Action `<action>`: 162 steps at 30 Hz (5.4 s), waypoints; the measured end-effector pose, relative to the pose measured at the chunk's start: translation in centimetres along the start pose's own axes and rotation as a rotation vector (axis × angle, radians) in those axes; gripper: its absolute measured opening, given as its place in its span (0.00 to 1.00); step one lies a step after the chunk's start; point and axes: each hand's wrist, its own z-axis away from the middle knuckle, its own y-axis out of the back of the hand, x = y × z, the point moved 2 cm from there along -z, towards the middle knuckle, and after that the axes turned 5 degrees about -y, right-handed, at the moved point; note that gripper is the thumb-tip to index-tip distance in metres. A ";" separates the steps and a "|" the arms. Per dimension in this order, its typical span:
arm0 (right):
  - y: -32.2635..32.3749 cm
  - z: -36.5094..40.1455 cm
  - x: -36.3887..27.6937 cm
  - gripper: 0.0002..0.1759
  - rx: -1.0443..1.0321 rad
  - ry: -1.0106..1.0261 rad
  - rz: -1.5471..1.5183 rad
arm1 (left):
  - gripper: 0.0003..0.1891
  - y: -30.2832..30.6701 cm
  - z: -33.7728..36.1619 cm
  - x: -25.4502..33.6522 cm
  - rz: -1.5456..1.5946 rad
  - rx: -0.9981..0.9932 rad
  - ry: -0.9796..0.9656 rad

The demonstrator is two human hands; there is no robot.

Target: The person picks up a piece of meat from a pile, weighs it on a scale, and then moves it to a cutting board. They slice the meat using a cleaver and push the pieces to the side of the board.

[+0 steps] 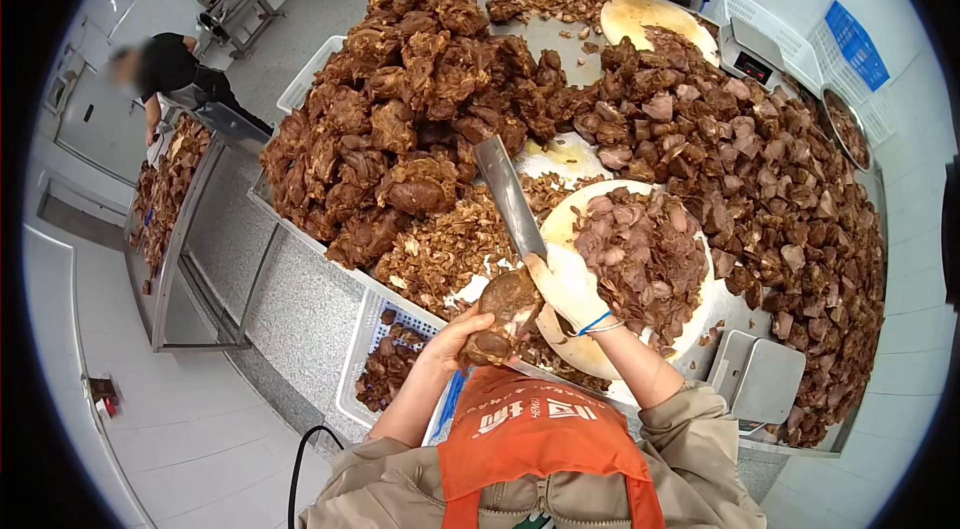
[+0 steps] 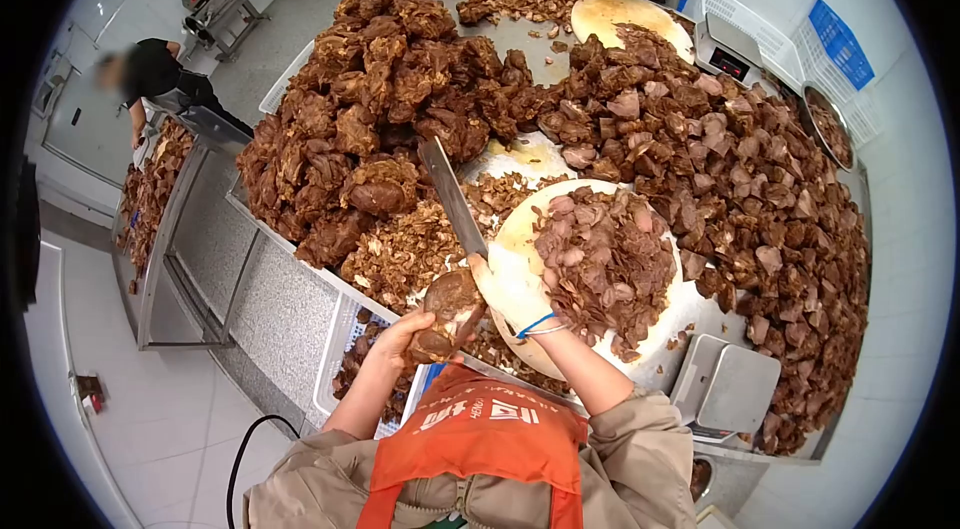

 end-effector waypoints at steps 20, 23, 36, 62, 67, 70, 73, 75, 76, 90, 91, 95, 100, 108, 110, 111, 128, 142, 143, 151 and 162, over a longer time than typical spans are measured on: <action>3.0 9.0 -1.5 0.31 0.110 0.740 0.755 | 0.34 2.5 -5.0 -1.5 0.031 0.519 -0.382; 2.1 8.1 -0.5 0.32 0.068 0.718 0.757 | 0.31 0.7 -5.1 -1.1 0.149 0.544 -0.453; 1.6 7.2 5.2 0.28 0.233 0.410 0.352 | 0.32 0.8 -3.3 -0.4 0.120 0.475 -0.477; 0.2 4.2 10.2 0.34 0.207 0.256 0.601 | 0.33 1.4 -3.1 -0.4 0.236 0.355 -0.575; 0.9 6.4 3.4 0.34 0.154 0.555 0.547 | 0.27 3.4 -3.5 -2.2 0.094 0.531 -0.541; 1.3 6.5 -1.3 0.33 0.175 0.668 0.608 | 0.24 5.9 -4.0 -4.5 0.121 0.503 -0.508; 0.9 6.1 -1.8 0.29 0.171 0.723 0.707 | 0.28 7.8 -4.4 -5.6 0.251 0.491 -0.557; 0.0 5.4 -0.3 0.30 0.180 0.721 0.767 | 0.29 8.1 -4.3 -5.3 0.219 0.447 -0.582; 0.0 4.8 0.3 0.30 0.197 0.710 0.710 | 0.30 8.1 -4.4 -5.4 0.271 0.471 -0.569; 1.1 6.3 -3.0 0.28 0.139 0.660 0.600 | 0.26 5.0 -2.9 -3.7 -0.027 0.566 -0.635; 1.3 6.4 -3.7 0.28 0.146 0.656 0.601 | 0.25 5.4 -3.0 -4.3 0.006 0.562 -0.650; 0.9 6.0 -4.0 0.28 0.200 0.770 0.625 | 0.24 5.5 -2.5 -4.9 0.084 0.496 -0.625; -1.1 2.7 4.1 0.34 0.194 0.633 0.553 | 0.25 2.7 -1.6 -2.4 0.132 0.507 -0.607; 0.3 4.5 3.8 0.38 0.195 0.514 0.499 | 0.28 5.0 -1.2 -2.4 0.087 0.301 -0.469; 0.4 5.4 0.8 0.39 0.088 0.528 0.563 | 0.27 7.6 -2.3 -3.8 0.055 0.446 -0.627; 0.6 6.0 -0.4 0.39 0.121 0.590 0.584 | 0.26 8.0 -2.2 -4.3 0.051 0.497 -0.508; 0.8 5.1 -1.5 0.31 0.155 0.622 0.598 | 0.32 5.1 -0.7 -3.2 -0.188 0.382 -0.632; 1.4 7.2 -1.2 0.20 0.094 0.615 0.491 | 0.38 1.9 -1.5 0.1 -0.704 0.274 -0.787; 1.7 7.3 -3.2 0.23 0.089 0.676 0.476 | 0.36 2.4 -1.5 -0.2 -0.688 0.352 -0.821; 0.2 5.1 -0.2 0.31 0.181 0.724 0.606 | 0.41 0.6 -0.6 0.1 -0.725 0.393 -0.816; -0.6 3.7 8.6 0.16 0.199 -0.063 0.230 | 0.30 2.7 -1.5 -0.1 0.275 0.290 -0.482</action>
